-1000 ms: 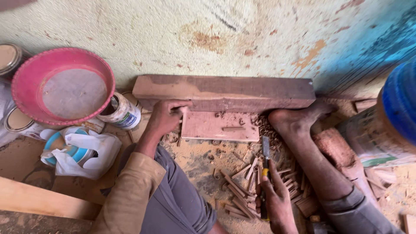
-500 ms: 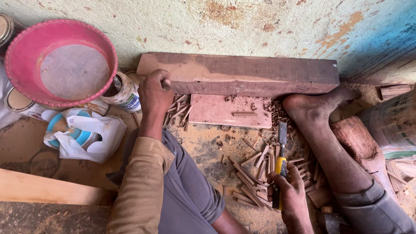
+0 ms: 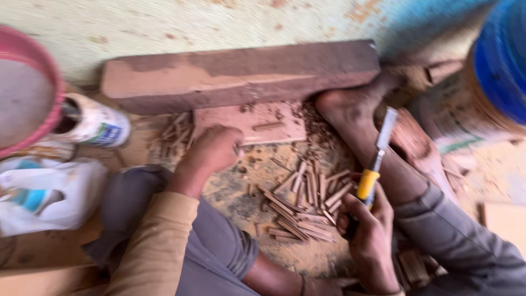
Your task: The person sits on the floor and uses a chisel to carve small wooden pieces. They hold the wood steady with their left hand and strike the chisel with their right hand, creating small shavings. The person occasionally uses their bare feet to help stabilize the wood against a larger block.
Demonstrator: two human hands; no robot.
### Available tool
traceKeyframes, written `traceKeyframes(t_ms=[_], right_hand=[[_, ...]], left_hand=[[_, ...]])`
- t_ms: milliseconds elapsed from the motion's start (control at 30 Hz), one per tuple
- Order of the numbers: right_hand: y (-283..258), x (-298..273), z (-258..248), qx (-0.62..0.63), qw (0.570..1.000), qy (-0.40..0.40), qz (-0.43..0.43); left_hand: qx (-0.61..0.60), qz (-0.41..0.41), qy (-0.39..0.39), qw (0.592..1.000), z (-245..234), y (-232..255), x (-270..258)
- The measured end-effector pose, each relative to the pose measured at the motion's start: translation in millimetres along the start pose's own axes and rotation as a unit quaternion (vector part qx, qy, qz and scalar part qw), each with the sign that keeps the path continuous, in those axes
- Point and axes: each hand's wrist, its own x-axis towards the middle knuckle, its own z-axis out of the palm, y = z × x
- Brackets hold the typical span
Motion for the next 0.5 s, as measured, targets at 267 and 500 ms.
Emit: traceKeyframes(t_ms=[267, 500], right_hand=[[4.0, 8.5, -9.5, 0.046, 0.996, 0.034, 0.064], [6.8, 11.5, -9.2, 0.029, 0.996, 0.029, 0.084]], left_hand=[[0.083, 0.108, -0.188, 0.973, 99.8, 77.7, 21.2], [-0.105, 0.003, -0.195, 0.975, 85.7, 73.7, 33.8]])
